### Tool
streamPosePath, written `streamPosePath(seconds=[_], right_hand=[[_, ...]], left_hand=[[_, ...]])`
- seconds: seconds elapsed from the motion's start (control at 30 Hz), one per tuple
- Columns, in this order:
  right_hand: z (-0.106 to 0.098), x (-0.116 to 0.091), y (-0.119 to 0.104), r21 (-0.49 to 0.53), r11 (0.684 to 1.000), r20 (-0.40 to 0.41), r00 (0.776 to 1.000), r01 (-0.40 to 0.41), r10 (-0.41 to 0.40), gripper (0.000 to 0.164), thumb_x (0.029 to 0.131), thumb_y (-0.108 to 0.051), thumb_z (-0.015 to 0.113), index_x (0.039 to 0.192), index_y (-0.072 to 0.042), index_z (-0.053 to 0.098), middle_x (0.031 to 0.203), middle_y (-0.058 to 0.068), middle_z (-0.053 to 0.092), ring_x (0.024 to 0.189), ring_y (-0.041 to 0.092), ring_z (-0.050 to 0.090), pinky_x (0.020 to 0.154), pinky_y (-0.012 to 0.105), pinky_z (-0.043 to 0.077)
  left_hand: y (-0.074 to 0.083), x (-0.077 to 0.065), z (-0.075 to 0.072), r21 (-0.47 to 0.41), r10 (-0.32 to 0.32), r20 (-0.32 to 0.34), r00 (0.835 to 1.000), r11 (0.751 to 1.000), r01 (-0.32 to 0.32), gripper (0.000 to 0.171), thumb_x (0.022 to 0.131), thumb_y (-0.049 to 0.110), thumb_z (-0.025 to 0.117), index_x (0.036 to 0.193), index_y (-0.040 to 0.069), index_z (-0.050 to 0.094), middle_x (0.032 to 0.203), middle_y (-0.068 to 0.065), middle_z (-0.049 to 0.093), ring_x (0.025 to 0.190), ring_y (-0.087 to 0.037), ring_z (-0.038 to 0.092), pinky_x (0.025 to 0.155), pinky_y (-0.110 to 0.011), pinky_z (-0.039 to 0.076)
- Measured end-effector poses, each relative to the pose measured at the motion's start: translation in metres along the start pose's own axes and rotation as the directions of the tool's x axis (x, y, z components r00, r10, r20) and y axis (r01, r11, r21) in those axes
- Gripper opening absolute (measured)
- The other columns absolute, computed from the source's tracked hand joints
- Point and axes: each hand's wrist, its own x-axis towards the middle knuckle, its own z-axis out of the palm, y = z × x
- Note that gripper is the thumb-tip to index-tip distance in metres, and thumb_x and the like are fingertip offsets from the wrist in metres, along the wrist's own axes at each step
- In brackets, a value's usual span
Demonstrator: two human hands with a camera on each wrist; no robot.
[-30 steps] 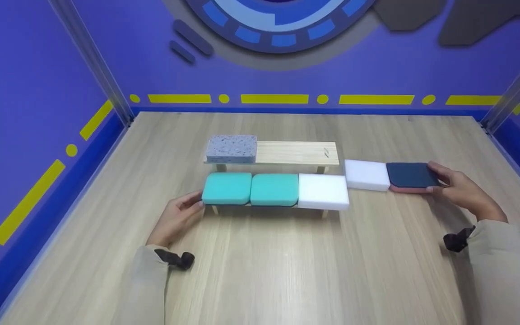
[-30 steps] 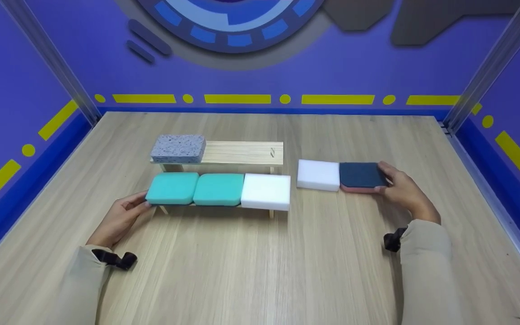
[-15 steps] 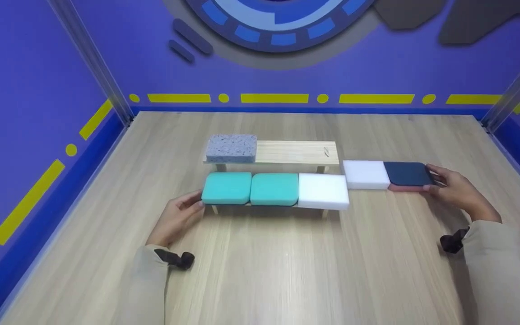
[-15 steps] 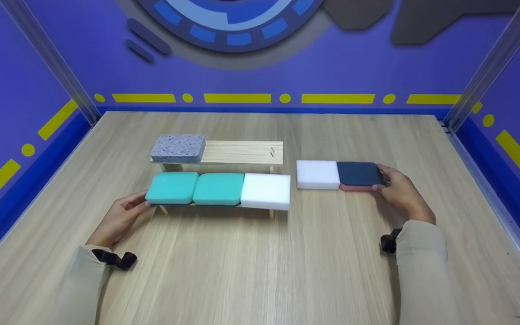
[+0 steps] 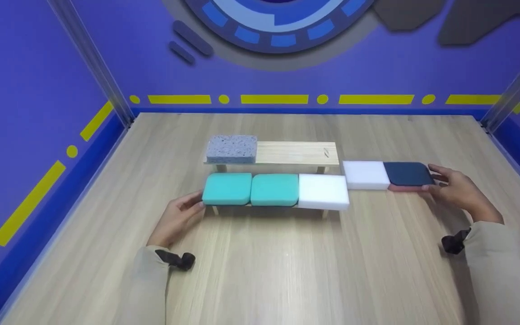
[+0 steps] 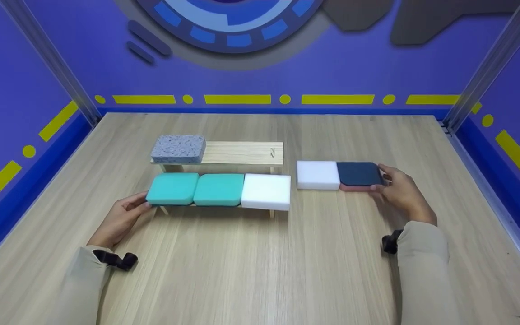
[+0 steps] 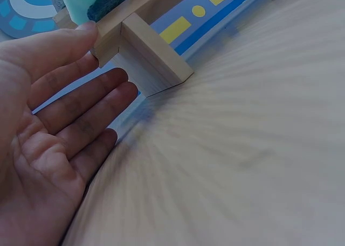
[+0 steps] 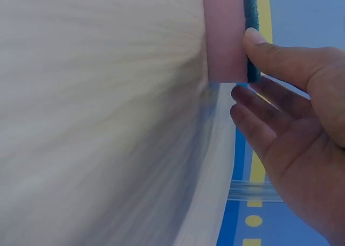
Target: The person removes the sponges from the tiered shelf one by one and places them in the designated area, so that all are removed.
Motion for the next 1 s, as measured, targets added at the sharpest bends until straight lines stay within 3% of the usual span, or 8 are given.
streamPosePath(seconds=[0.23, 0.47, 0.7, 0.77, 0.83, 0.93, 1.0], right_hand=[[-0.001, -0.005, -0.009, -0.008, 0.999, -0.066, 0.997, 0.048, -0.048, 0.080, 0.097, -0.043, 0.053, 0.150, 0.005, 0.017, 0.148, 0.040, 0.019, 0.129, 0.063, 0.027, 0.102, 0.071, 0.029], [-0.006, -0.007, -0.025, 0.012, 0.991, -0.125, 0.983, 0.133, -0.131, 0.074, 0.097, -0.037, 0.056, 0.149, 0.004, 0.024, 0.148, 0.036, 0.027, 0.132, 0.057, 0.030, 0.103, 0.069, 0.031], [-0.008, -0.009, -0.043, 0.000, 0.978, -0.198, 0.959, 0.207, -0.202, 0.066, 0.096, -0.035, 0.058, 0.145, 0.003, 0.035, 0.142, 0.033, 0.041, 0.129, 0.052, 0.038, 0.103, 0.062, 0.033], [-0.007, -0.008, -0.049, -0.003, 0.976, -0.215, 0.953, 0.219, -0.214, 0.065, 0.095, -0.036, 0.059, 0.144, 0.002, 0.038, 0.141, 0.031, 0.044, 0.129, 0.049, 0.041, 0.107, 0.051, 0.035], [-0.007, -0.007, -0.055, -0.001, 0.971, -0.235, 0.944, 0.239, -0.232, 0.062, 0.094, -0.035, 0.061, 0.143, 0.000, 0.042, 0.139, 0.028, 0.049, 0.128, 0.044, 0.044, 0.109, 0.029, 0.038], [-0.006, -0.006, -0.065, -0.002, 0.963, -0.263, 0.929, 0.271, -0.262, 0.058, 0.093, -0.034, 0.062, 0.139, -0.002, 0.047, 0.136, 0.023, 0.053, 0.127, 0.034, 0.049, 0.097, -0.001, 0.034], [-0.005, -0.004, -0.072, -0.002, 0.948, -0.279, 0.911, 0.317, -0.305, 0.055, 0.093, -0.030, 0.063, 0.138, -0.001, 0.049, 0.134, 0.023, 0.055, 0.125, 0.034, 0.051, 0.090, -0.007, 0.031]], left_hand=[[-0.001, 0.000, 0.000, -0.003, 0.007, 0.001, 1.000, 1.000, -0.007, 0.046, 0.093, 0.020, 0.064, 0.134, 0.001, 0.054, 0.139, -0.014, 0.054, 0.131, -0.023, 0.048, 0.103, -0.020, 0.044], [0.000, 0.000, -0.001, 0.015, -0.004, 0.004, 1.000, 1.000, 0.004, 0.046, 0.093, 0.021, 0.064, 0.135, 0.003, 0.054, 0.140, -0.013, 0.054, 0.132, -0.022, 0.047, 0.107, -0.025, 0.042], [-0.002, 0.000, -0.001, 0.007, -0.005, 0.010, 1.000, 1.000, 0.005, 0.048, 0.093, 0.022, 0.064, 0.135, 0.003, 0.053, 0.140, -0.013, 0.054, 0.132, -0.023, 0.047, 0.105, -0.023, 0.043], [-0.002, 0.000, -0.001, 0.011, 0.001, 0.015, 1.000, 1.000, -0.001, 0.049, 0.093, 0.023, 0.064, 0.136, 0.003, 0.052, 0.140, -0.013, 0.053, 0.133, -0.023, 0.047, 0.107, -0.024, 0.043], [-0.002, 0.000, -0.001, 0.018, 0.007, 0.020, 1.000, 1.000, -0.007, 0.049, 0.094, 0.024, 0.064, 0.136, 0.003, 0.052, 0.141, -0.013, 0.052, 0.133, -0.023, 0.046, 0.108, -0.025, 0.042], [-0.002, 0.001, -0.001, 0.021, 0.009, 0.017, 1.000, 1.000, -0.010, 0.049, 0.093, 0.025, 0.064, 0.136, 0.003, 0.052, 0.141, -0.013, 0.053, 0.133, -0.023, 0.046, 0.107, -0.024, 0.042], [-0.002, 0.001, -0.001, -0.009, 0.009, 0.022, 1.000, 1.000, -0.008, 0.048, 0.093, 0.023, 0.064, 0.136, 0.003, 0.052, 0.141, -0.013, 0.053, 0.133, -0.022, 0.046, 0.106, -0.022, 0.042]])
